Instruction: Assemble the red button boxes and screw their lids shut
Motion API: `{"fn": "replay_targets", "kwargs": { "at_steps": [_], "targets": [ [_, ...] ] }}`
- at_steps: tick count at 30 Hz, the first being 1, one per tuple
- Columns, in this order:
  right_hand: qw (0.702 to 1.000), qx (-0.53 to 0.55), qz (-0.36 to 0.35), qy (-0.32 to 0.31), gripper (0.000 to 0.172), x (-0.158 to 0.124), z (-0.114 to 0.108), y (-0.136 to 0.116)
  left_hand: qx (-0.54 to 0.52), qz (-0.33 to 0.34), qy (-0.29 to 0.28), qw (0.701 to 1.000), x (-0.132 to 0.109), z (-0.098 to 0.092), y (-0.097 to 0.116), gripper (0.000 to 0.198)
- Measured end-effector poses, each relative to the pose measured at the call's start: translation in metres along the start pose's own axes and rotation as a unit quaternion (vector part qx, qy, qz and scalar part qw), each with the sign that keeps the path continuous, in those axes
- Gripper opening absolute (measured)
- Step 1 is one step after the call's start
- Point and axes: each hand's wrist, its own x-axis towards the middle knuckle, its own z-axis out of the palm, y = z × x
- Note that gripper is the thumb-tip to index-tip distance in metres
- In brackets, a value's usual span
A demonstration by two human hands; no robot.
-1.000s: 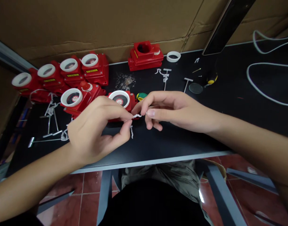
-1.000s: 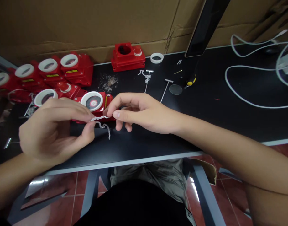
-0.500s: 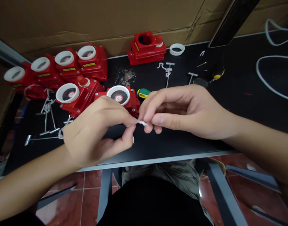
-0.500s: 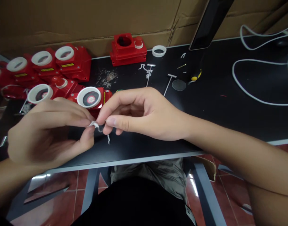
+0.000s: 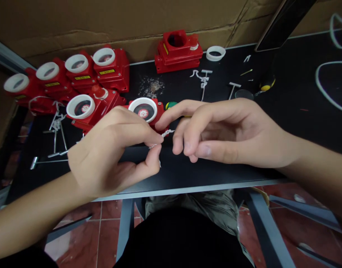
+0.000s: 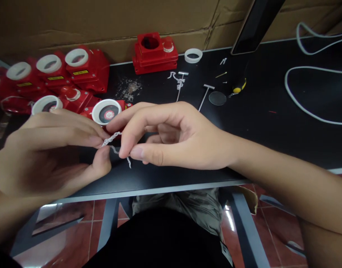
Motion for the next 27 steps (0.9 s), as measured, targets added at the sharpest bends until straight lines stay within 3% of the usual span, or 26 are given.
{"fn": "replay_targets", "kwargs": {
  "at_steps": [4,8,10,11,13,15,18,23,27],
  "targets": [
    [0.998,-0.046,-0.001,0.049,0.003,0.001,0.008,-0.005,-0.013,-0.008,0.070,0.997,-0.002,0.013,-0.002,0.023],
    [0.992,-0.085,0.014,0.088,0.006,0.006,0.015,-0.013,-0.040,-0.015,0.111,0.993,-0.001,0.021,0.006,0.034],
    [0.993,-0.085,0.011,0.083,0.002,0.009,0.016,-0.014,-0.146,-0.077,0.099,0.981,0.001,0.020,0.014,0.035],
    [0.994,-0.075,0.002,0.078,0.002,0.011,0.015,-0.012,-0.237,-0.112,0.088,0.961,0.002,0.019,0.018,0.033],
    [0.996,-0.046,-0.020,0.073,0.006,0.014,0.014,-0.007,-0.334,-0.265,0.039,0.904,0.005,0.018,0.026,0.031],
    [0.996,-0.028,-0.033,0.072,0.004,0.015,0.013,-0.001,-0.390,-0.338,0.010,0.856,0.008,0.018,0.032,0.036],
    [0.996,-0.010,-0.037,0.077,0.000,0.012,0.013,0.007,-0.436,-0.359,-0.025,0.825,0.011,0.019,0.034,0.035],
    [0.995,0.039,-0.008,0.086,0.006,0.006,0.013,0.009,-0.459,-0.370,-0.046,0.807,0.008,0.023,0.030,0.032],
    [0.995,0.038,0.007,0.096,0.002,0.002,0.013,0.007,-0.472,-0.375,-0.042,0.797,0.004,0.027,0.027,0.026]
  ]
}}
